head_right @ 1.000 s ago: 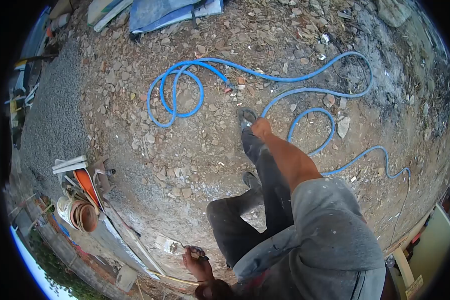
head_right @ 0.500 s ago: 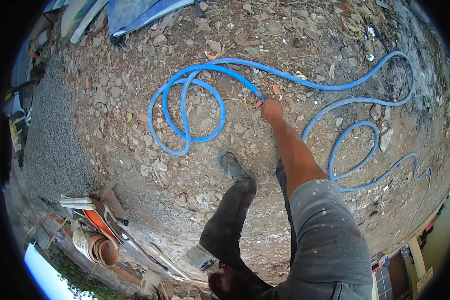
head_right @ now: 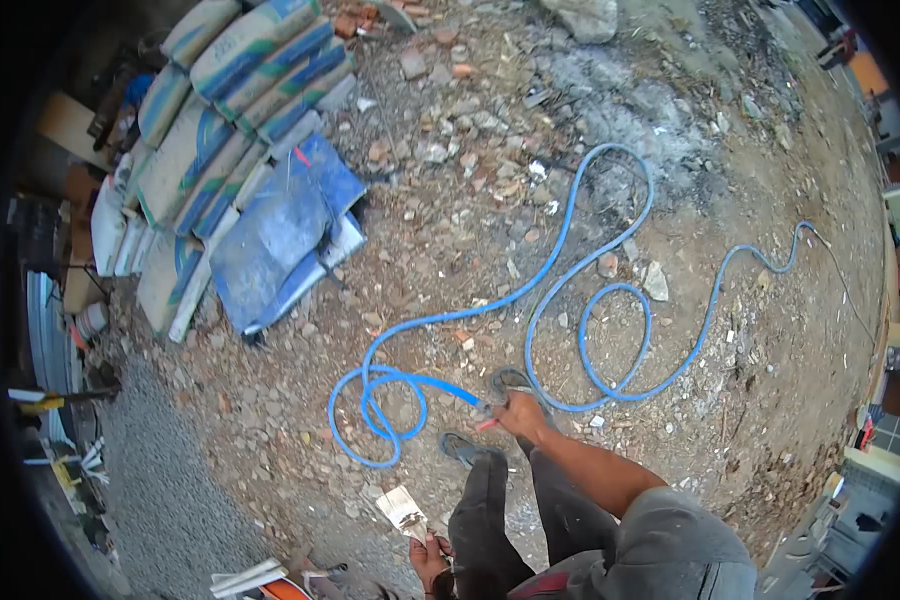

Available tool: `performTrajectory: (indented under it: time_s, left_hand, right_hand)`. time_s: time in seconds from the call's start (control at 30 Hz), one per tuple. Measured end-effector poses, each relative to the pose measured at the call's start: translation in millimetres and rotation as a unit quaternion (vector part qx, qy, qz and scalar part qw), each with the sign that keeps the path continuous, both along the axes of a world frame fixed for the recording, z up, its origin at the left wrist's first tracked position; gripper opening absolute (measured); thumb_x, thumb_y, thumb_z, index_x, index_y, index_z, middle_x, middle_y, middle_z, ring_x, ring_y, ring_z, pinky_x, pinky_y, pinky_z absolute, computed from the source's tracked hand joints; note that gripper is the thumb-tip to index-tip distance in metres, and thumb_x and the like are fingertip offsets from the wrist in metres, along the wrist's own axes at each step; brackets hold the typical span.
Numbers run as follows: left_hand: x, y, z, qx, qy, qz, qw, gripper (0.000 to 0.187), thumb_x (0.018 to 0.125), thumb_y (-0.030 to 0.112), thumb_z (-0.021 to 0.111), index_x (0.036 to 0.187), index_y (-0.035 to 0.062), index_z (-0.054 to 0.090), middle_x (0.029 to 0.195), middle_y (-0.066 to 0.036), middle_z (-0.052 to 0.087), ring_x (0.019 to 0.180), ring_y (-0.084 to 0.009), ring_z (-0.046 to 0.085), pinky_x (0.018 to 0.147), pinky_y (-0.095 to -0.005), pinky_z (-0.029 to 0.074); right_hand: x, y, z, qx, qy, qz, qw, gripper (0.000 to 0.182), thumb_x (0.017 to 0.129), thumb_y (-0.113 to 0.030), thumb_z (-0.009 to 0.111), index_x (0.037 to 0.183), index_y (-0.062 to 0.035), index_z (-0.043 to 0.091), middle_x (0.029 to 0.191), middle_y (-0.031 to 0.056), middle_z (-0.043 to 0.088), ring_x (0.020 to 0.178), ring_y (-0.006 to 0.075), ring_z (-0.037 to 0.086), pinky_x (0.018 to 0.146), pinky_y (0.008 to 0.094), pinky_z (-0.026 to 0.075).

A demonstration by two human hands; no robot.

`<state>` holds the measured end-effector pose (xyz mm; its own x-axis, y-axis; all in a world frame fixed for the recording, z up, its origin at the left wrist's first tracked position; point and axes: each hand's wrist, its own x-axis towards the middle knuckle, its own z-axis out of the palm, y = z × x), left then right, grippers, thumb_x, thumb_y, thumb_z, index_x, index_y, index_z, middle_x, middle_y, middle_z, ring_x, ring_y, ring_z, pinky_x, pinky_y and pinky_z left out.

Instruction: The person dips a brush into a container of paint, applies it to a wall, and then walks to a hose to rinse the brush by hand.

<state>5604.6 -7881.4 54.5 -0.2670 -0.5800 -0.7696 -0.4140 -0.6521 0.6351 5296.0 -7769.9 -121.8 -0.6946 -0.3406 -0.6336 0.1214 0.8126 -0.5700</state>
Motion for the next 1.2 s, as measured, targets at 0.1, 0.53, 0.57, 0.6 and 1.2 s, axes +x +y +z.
performTrajectory:
  time_s: [0.1,0.53,0.57,0.6,1.2]
  left_hand:
    - [-50.3,-35.9,47.6,-0.076,0.043,-0.07,0.994,0.012,0.103,0.016,0.049,0.1,0.0051,0.05,0.071,-0.003,0.056,0.058,-0.0092,0.051,0.054,-0.0257,0.045]
    - [-262.9,-46.8,110.9,-0.097,0.24,-0.097,0.961,0.012,0.103,0.019,0.05,0.102,0.0071,0.05,0.069,-0.001,0.052,0.058,-0.0108,0.049,0.052,-0.0273,0.043]
    - [-263.6,-63.2,96.9,-0.101,0.18,-0.152,0.967,0.022,0.098,0.025,0.054,0.108,0.0055,0.058,0.088,-0.008,0.057,0.079,-0.0197,0.053,0.069,-0.0347,0.046]
    - [-270.1,-73.6,90.1,-0.11,0.115,-0.203,0.966,0.034,0.094,0.031,0.058,0.113,0.004,0.065,0.106,-0.015,0.062,0.099,-0.0287,0.057,0.086,-0.0421,0.05]
    - [-581.0,-111.2,120.7,0.074,0.327,-0.258,0.906,0.012,0.102,0.021,0.054,0.108,0.0098,0.052,0.068,-0.002,0.054,0.052,-0.0099,0.046,0.045,-0.0248,0.038]
  right_hand:
    - [-64.5,84.6,140.7,0.036,0.12,-0.143,0.982,0.036,0.078,-0.031,0.068,0.091,0.0023,0.065,0.08,0.0236,0.068,0.08,0.0415,0.067,0.074,0.0491,0.051]
    - [-248.8,415.7,418.6,-0.174,0.54,-0.476,0.672,0.019,0.092,-0.012,0.066,0.087,-0.0002,0.052,0.074,0.0131,0.066,0.062,0.0205,0.071,0.053,0.0317,0.053]
    - [-255.0,439.0,446.0,-0.167,0.55,-0.491,0.655,0.019,0.091,-0.011,0.068,0.087,-0.0003,0.053,0.074,0.012,0.066,0.062,0.0194,0.07,0.053,0.0311,0.053]
    - [-259.2,456.0,479.7,-0.161,0.557,-0.504,0.64,0.02,0.089,-0.009,0.07,0.086,-0.0005,0.053,0.074,0.0108,0.066,0.063,0.0184,0.07,0.052,0.0305,0.052]
    - [-413.3,222.6,408.3,0.028,0.523,-0.555,0.647,0.04,0.084,-0.035,0.074,0.079,0.0024,0.061,0.069,0.0167,0.059,0.066,0.0294,0.057,0.062,0.0422,0.044]
